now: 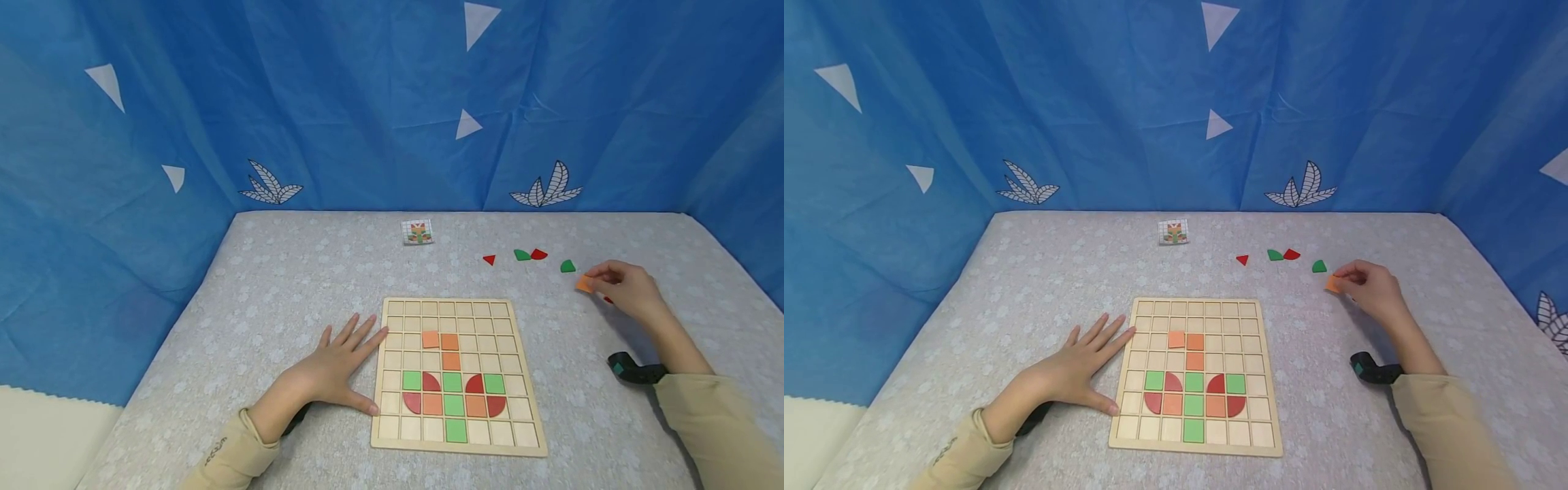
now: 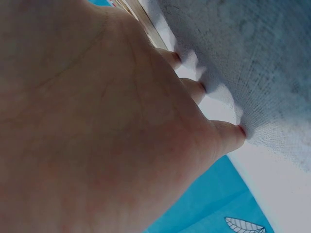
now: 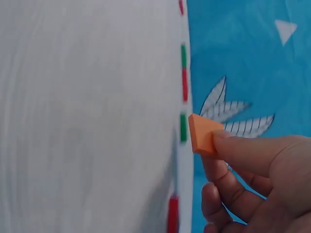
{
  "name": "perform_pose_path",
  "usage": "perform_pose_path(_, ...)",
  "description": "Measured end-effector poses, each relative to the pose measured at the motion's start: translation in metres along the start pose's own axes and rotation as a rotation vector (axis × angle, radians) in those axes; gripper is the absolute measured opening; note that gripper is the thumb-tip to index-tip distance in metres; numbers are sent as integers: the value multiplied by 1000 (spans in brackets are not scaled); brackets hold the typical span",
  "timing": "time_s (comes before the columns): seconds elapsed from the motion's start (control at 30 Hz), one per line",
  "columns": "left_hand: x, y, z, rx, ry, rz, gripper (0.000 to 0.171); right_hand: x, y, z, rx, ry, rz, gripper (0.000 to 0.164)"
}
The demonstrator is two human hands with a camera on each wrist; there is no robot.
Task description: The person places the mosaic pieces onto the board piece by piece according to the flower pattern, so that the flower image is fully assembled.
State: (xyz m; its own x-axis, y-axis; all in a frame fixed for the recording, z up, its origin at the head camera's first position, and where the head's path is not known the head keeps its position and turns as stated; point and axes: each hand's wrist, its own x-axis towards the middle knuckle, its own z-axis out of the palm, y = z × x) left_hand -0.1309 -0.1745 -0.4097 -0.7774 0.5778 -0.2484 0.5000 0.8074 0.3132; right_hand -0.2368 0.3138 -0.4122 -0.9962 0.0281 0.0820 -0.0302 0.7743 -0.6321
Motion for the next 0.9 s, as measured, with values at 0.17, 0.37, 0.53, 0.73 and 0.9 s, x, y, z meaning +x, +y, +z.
perform_pose_path(0.17, 0, 0, 0, -3, 1, -2, 117, 11, 6, 16, 35, 10, -88, 37)
perform_pose_path(0.37, 1, -1, 1, 0, 11, 0, 118, 9, -7, 30, 119, -7, -175, 36)
perform_pose_path(0.53, 1, -1, 2, 1, 19, 0, 118, -23, -73, 22, 204, -117, -221, 24)
perform_pose_path(0.73, 1, 0, 2, -1, 25, 6, 118, -38, -105, 34, 239, -217, -259, 18)
perform_pose_path(0.9, 1, 0, 2, -4, 25, 9, 118, -43, -115, 53, 244, -264, -320, 11)
